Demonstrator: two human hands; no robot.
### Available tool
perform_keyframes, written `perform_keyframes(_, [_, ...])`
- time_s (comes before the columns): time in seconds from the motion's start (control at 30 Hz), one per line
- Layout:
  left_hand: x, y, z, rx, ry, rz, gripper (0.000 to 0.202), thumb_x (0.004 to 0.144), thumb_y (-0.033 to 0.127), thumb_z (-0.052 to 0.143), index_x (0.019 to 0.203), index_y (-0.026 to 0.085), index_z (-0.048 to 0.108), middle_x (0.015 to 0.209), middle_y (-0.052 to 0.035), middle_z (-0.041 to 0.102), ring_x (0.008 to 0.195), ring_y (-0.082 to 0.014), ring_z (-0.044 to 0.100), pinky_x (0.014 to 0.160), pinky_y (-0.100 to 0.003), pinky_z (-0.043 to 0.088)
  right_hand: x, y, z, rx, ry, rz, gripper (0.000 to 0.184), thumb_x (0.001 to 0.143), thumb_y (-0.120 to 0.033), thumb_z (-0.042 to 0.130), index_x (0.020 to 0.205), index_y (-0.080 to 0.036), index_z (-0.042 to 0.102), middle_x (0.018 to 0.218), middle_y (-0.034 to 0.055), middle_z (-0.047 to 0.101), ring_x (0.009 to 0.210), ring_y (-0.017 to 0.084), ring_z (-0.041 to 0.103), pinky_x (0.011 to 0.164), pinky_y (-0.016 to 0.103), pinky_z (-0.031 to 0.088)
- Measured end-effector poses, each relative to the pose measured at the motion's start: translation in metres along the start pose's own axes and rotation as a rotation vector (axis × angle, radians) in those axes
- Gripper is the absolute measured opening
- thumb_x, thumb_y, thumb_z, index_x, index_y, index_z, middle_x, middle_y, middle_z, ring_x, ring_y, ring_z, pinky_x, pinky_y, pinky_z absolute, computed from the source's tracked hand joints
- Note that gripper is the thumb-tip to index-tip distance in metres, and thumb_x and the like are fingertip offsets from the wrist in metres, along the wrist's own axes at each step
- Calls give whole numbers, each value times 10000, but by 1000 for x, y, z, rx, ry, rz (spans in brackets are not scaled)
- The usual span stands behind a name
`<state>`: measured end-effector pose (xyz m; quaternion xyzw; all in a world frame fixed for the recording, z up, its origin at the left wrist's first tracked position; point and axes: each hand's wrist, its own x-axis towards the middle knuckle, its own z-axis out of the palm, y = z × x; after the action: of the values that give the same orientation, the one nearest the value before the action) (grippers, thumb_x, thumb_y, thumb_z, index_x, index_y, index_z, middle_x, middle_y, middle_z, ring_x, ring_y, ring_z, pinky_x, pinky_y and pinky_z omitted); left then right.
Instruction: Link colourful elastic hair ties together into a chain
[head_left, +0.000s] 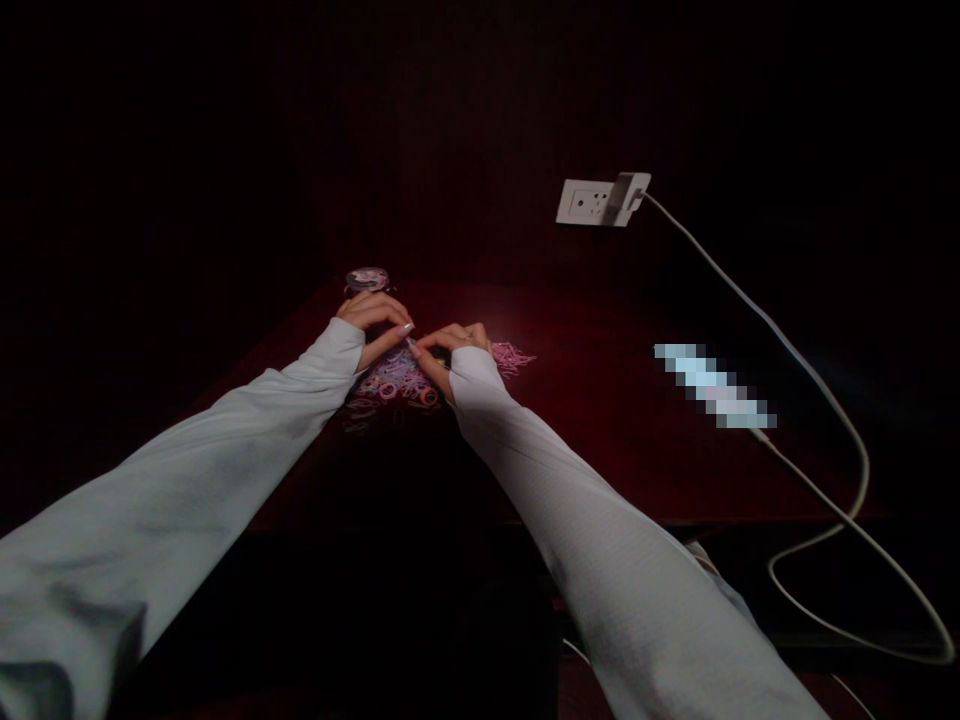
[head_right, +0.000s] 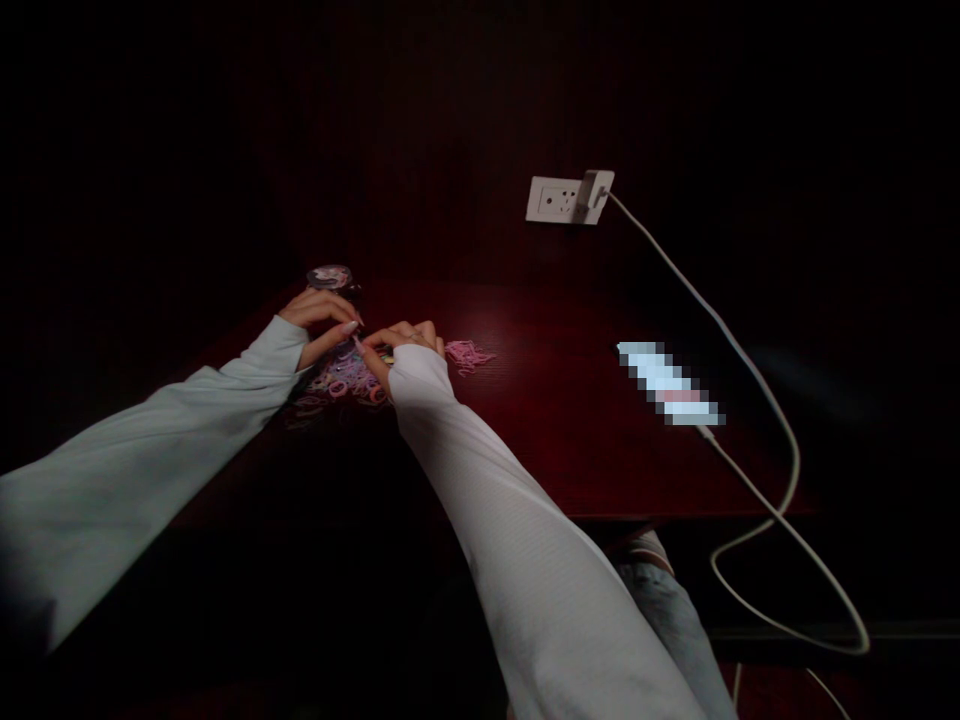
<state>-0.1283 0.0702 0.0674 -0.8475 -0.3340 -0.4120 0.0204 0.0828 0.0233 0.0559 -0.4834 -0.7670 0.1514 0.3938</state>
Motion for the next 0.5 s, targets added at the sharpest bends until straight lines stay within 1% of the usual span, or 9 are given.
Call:
perform_keyframes(0.07, [0,0,1,-8,4,-4,264,1053,395,609,876,239,730,1091,-82,818,1029,-261,693,1041,-456,476,0,0,0,-3,2,1,214,1080,-442,685,1025,-306,840,1136,33,757,1196,271,530,1095,445,404])
perform_keyframes(0.2, [1,0,2,1,10,-53,298,1042,442,594,853,254,728,1070,-63,811,1031,-269,696,1053,-480,475,0,-1,0,-6,0,-7,214,1091,-426,667,1033,-302,831,1154,26,762,1208,269,536,1092,441,407])
perform_keyframes(0.27, [1,0,2,2,3,-55,293,1043,439,595,859,254,728,1073,-65,814,1032,-271,697,1054,-482,474,-1,-1,-1,-8,-1,-6,214,1094,-427,659,1045,-306,829,1155,25,762,1215,274,536,1094,448,410])
perform_keyframes(0.4, [0,1,0,-11,3,-11,279,1059,411,599,883,238,729,1070,-84,818,1026,-267,691,1035,-467,470,-2,0,-2,-8,-3,-1,218,1100,-433,646,1076,-314,828,1170,39,756,1224,288,532,1110,474,406])
perform_keyframes(0.5, [0,2,-1,3,-3,-31,280,1064,404,586,889,237,728,1077,-86,818,1033,-263,685,1046,-460,465,-2,1,-2,-6,5,-3,209,1095,-443,656,1086,-321,826,1159,42,746,1229,290,528,1117,475,400])
